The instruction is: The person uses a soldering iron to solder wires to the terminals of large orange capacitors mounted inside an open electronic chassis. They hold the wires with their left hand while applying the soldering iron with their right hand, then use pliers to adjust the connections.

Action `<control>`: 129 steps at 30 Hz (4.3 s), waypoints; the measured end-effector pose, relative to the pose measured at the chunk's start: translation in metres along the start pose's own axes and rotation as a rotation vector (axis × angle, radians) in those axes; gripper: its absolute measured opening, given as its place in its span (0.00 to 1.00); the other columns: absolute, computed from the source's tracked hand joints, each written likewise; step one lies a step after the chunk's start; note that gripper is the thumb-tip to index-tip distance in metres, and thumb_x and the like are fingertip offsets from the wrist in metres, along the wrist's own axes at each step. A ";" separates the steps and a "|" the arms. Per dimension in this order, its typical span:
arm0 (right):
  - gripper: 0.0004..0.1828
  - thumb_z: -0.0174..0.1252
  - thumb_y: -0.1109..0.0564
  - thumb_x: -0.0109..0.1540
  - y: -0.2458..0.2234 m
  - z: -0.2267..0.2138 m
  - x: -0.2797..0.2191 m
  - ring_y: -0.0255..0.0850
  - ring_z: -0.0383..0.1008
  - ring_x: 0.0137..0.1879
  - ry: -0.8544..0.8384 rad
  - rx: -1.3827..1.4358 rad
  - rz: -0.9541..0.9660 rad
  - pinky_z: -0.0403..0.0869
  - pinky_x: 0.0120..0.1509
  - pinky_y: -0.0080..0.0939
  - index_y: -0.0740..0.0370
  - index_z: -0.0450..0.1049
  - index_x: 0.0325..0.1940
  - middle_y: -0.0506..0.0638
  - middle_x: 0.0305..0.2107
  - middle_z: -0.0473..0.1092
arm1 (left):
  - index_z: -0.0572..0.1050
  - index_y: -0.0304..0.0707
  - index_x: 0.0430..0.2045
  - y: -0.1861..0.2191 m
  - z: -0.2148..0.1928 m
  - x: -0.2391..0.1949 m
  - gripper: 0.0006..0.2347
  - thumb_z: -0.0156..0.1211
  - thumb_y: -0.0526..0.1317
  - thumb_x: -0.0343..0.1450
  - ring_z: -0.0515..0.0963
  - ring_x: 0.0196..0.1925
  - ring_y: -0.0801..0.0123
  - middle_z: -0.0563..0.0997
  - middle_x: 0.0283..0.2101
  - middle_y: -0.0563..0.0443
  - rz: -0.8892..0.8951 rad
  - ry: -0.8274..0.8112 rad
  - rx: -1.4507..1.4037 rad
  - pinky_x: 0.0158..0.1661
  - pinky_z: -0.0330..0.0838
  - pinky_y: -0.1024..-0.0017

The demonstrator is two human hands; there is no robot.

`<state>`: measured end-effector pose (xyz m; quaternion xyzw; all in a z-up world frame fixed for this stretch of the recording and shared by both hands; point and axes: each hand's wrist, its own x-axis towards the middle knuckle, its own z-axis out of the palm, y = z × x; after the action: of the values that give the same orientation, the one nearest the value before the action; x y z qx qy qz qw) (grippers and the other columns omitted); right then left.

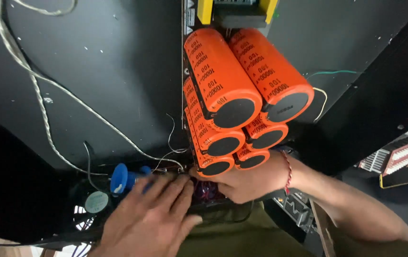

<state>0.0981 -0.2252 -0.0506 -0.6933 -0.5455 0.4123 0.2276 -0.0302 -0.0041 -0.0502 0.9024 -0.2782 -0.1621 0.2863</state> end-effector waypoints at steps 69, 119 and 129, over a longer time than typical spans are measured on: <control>0.09 0.50 0.71 0.48 0.006 0.071 -0.042 0.48 0.65 0.22 0.710 -0.331 0.390 0.67 0.22 0.52 0.60 0.65 0.24 0.53 0.19 0.65 | 0.72 0.36 0.18 0.060 -0.021 0.075 0.12 0.63 0.37 0.73 0.63 0.18 0.68 0.70 0.15 0.53 -0.416 0.376 -0.223 0.26 0.61 0.66; 0.17 0.49 0.65 0.65 0.005 0.045 -0.039 0.52 0.62 0.14 0.866 0.374 0.200 0.63 0.19 0.37 0.61 0.63 0.20 0.54 0.10 0.56 | 0.82 0.33 0.25 0.029 0.022 0.083 0.07 0.72 0.23 0.62 0.70 0.34 0.79 0.74 0.18 0.51 -0.784 0.878 -0.783 0.27 0.73 0.67; 0.05 0.48 0.70 0.53 0.012 0.050 -0.038 0.54 0.62 0.18 1.095 0.260 0.208 0.62 0.26 0.47 0.64 0.64 0.26 0.55 0.16 0.66 | 0.79 0.30 0.42 0.089 -0.012 0.104 0.13 0.65 0.24 0.65 0.81 0.52 0.65 0.83 0.46 0.51 -0.526 0.834 -1.683 0.65 0.77 0.54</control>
<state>0.0613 -0.2717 -0.0757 -0.8221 -0.2218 0.0770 0.5187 0.0216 -0.1212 -0.0008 0.4213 0.2624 -0.0343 0.8674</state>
